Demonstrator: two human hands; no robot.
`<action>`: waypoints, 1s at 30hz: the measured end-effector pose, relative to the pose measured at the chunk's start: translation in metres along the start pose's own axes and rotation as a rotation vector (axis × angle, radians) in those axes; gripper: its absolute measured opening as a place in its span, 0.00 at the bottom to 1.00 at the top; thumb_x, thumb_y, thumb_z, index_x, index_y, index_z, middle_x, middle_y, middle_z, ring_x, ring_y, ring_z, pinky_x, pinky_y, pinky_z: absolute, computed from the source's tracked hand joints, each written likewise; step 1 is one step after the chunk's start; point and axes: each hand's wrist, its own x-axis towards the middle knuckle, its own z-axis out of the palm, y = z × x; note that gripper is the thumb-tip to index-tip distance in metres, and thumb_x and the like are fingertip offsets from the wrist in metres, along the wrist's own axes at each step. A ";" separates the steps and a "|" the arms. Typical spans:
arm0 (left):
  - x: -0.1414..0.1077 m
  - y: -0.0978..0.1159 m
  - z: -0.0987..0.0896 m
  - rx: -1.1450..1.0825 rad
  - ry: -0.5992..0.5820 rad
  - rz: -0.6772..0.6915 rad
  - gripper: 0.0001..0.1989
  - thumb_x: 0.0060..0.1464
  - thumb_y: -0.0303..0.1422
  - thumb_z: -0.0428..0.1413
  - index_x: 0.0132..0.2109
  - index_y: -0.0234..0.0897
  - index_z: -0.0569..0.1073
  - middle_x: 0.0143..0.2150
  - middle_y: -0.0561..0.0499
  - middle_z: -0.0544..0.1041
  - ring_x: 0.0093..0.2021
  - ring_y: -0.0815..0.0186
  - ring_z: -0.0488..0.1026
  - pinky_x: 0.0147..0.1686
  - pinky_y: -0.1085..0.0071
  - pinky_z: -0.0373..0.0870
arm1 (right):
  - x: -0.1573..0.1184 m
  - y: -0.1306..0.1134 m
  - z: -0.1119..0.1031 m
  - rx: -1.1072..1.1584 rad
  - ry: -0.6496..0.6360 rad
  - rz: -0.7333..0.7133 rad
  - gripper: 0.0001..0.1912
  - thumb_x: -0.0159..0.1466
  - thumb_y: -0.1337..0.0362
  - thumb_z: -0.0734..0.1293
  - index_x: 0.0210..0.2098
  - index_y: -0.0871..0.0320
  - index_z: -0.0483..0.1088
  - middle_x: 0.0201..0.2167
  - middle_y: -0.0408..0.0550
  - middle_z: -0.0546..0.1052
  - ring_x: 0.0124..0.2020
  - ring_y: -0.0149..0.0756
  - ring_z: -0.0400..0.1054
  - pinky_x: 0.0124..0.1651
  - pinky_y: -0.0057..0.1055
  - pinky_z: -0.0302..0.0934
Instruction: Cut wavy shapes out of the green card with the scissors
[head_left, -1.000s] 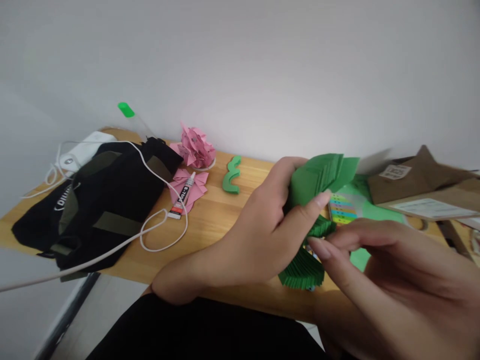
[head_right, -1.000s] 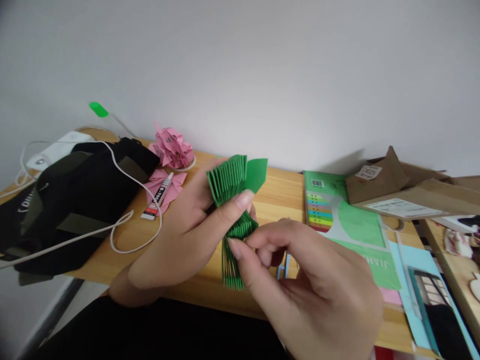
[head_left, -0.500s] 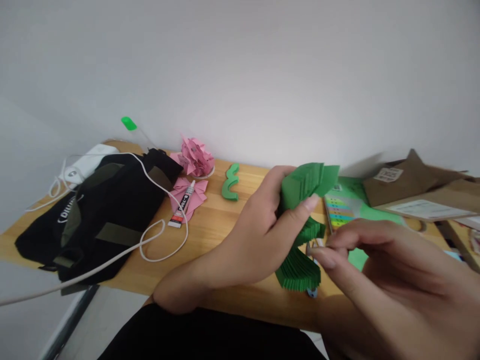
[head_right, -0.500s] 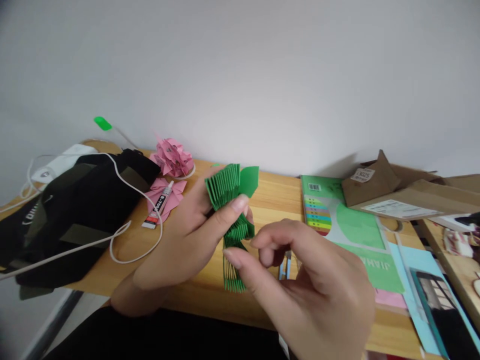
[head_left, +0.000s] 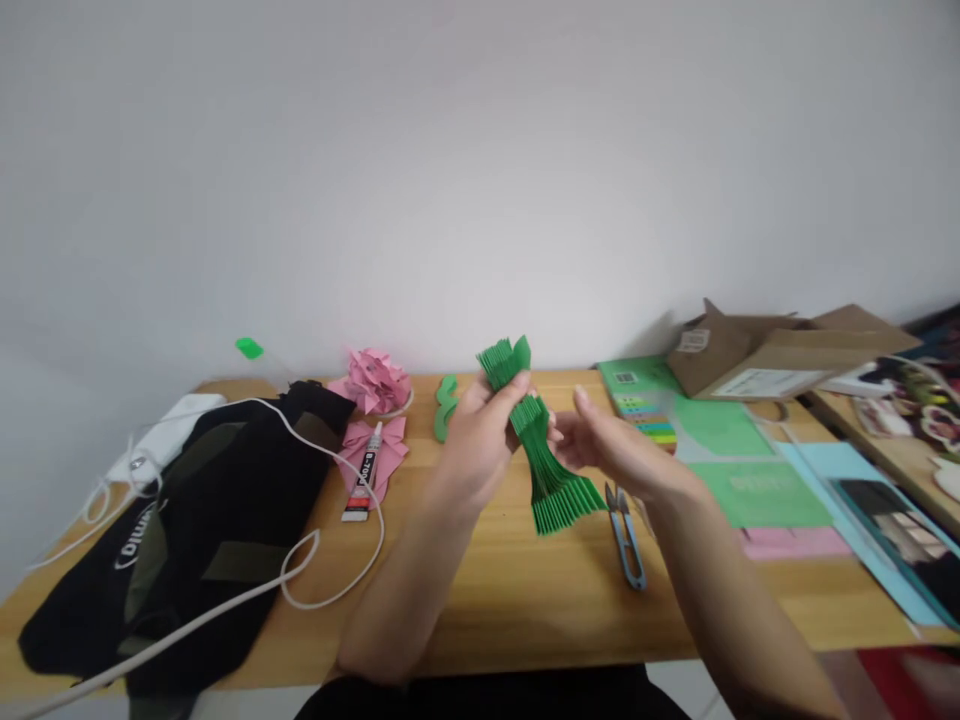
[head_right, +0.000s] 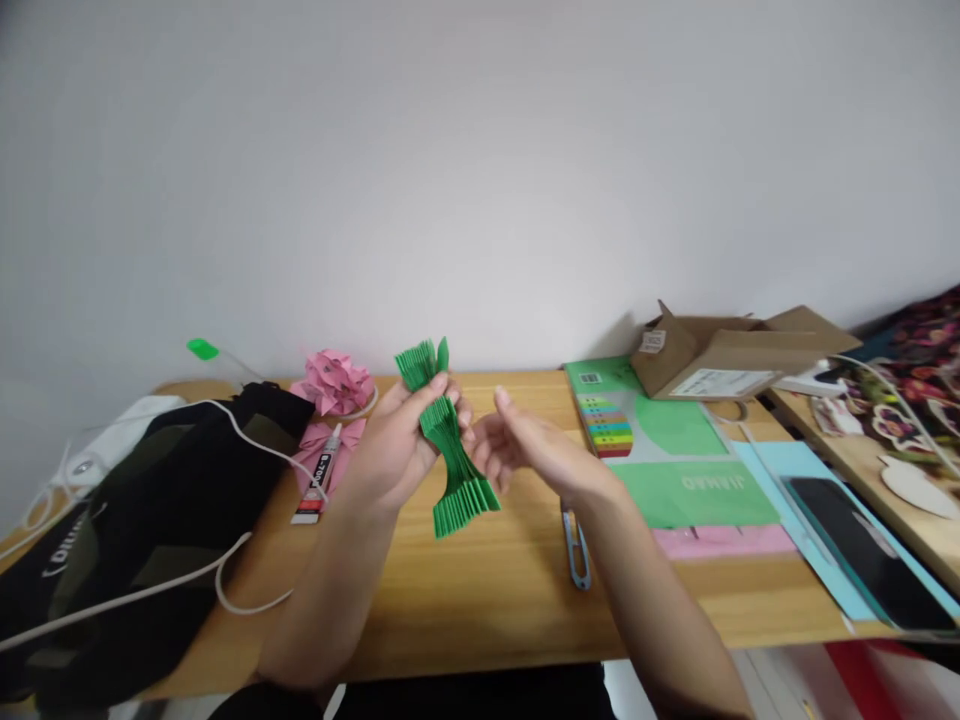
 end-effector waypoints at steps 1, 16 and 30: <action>0.000 0.001 0.000 -0.020 0.003 -0.013 0.04 0.57 0.26 0.53 0.35 0.35 0.64 0.25 0.57 0.67 0.22 0.74 0.70 0.22 0.78 0.67 | 0.003 0.007 0.003 0.146 -0.085 0.040 0.34 0.60 0.33 0.54 0.32 0.58 0.68 0.20 0.45 0.72 0.19 0.32 0.67 0.21 0.27 0.60; -0.021 -0.001 -0.009 0.137 -0.099 0.167 0.03 0.61 0.26 0.51 0.36 0.34 0.66 0.28 0.57 0.70 0.34 0.73 0.76 0.41 0.73 0.71 | -0.031 0.017 0.047 0.475 0.033 0.021 0.13 0.68 0.64 0.54 0.31 0.56 0.65 0.16 0.35 0.56 0.16 0.26 0.52 0.22 0.25 0.50; 0.025 -0.036 -0.079 0.749 -0.268 -0.334 0.21 0.42 0.35 0.67 0.43 0.33 0.74 0.37 0.45 0.79 0.35 0.66 0.76 0.34 0.69 0.75 | -0.030 0.061 -0.038 -0.732 0.072 -0.032 0.08 0.64 0.62 0.60 0.31 0.59 0.66 0.20 0.43 0.73 0.21 0.31 0.66 0.27 0.26 0.57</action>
